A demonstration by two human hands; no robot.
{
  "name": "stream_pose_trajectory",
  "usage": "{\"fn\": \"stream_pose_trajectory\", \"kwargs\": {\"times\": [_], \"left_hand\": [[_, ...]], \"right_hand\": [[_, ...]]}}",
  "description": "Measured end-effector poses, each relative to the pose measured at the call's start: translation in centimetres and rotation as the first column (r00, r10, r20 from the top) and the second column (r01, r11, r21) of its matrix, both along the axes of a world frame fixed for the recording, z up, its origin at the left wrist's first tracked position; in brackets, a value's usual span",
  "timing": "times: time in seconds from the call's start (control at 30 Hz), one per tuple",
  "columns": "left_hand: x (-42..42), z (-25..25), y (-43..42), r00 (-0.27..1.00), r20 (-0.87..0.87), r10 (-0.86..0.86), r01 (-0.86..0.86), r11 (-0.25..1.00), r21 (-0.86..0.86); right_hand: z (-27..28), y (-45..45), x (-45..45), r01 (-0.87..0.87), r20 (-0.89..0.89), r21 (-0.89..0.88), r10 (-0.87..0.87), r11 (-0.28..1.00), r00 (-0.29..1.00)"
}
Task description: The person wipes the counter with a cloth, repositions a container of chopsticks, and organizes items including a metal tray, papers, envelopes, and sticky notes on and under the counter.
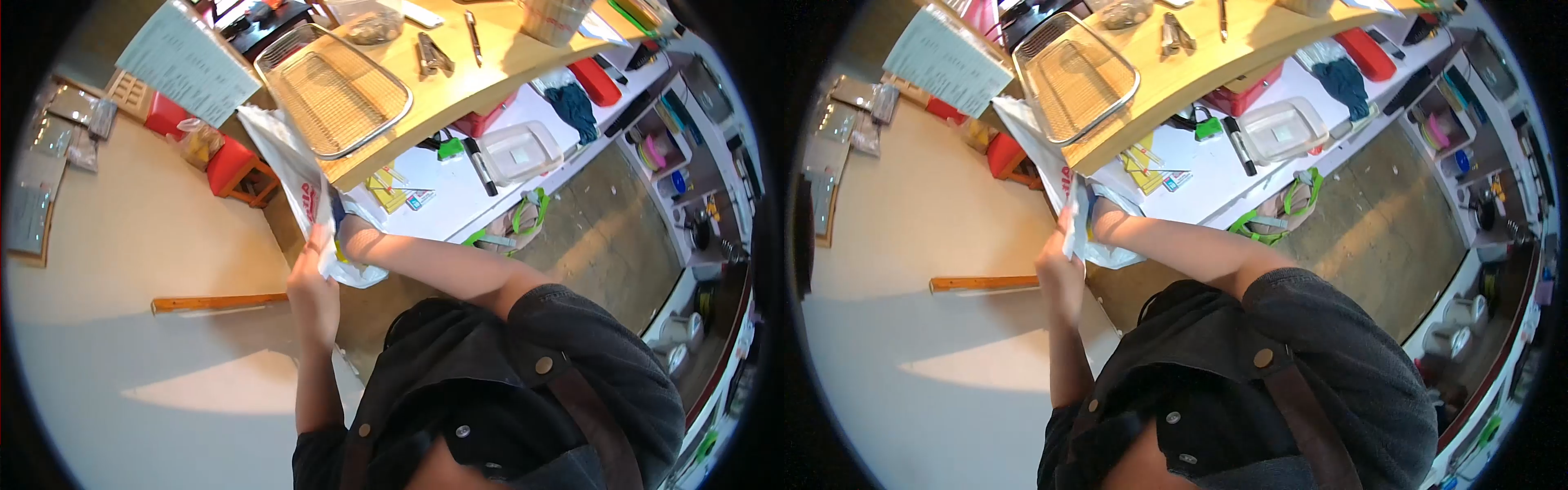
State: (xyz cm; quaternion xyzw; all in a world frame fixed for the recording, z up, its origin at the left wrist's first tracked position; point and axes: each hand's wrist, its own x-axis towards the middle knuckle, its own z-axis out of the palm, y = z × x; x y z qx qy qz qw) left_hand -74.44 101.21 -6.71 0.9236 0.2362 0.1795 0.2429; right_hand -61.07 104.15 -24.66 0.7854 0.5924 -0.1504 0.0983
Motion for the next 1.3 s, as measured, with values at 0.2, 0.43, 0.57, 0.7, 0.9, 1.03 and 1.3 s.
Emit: {"fn": "stream_pose_trajectory", "kwargs": {"times": [0.2,0.43,0.57,0.7,0.9,1.03,1.3], "left_hand": [[6.6,-1.8,4.8,0.988,-0.135,-0.075,0.12,0.922,0.369],[11.9,-13.7,17.1,0.815,-0.503,-0.289,0.503,0.784,0.364],[11.5,-14.2,17.0,0.846,-0.466,-0.259,0.418,0.865,0.278],[10.7,-11.4,16.4,0.964,-0.207,-0.169,0.162,0.986,-0.047],[6.2,0.8,7.2,0.974,0.112,-0.195,0.191,0.98,0.05],[3.2,4.8,3.6,0.978,0.174,-0.114,0.116,0.993,-0.004],[3.8,2.6,-2.5,0.936,0.309,-0.17,0.159,0.985,0.059]], "right_hand": [[6.9,-2.6,-1.2,-0.044,-0.115,-0.122,0.029,0.992,0.993],[11.6,-7.7,-2.6,-0.004,-0.131,0.424,0.066,0.905,0.989],[14.5,-15.0,-1.9,0.101,-0.289,0.844,0.288,0.527,0.913],[8.8,-16.6,2.5,0.503,-0.503,0.733,-0.133,0.458,0.854],[6.8,-10.0,7.2,0.592,-0.151,0.487,-0.605,0.643,0.782],[4.2,-8.0,8.0,0.521,-0.063,0.491,-0.568,0.699,0.821],[7.6,-11.8,7.8,0.585,-0.295,0.468,-0.507,0.662,0.81]]}}
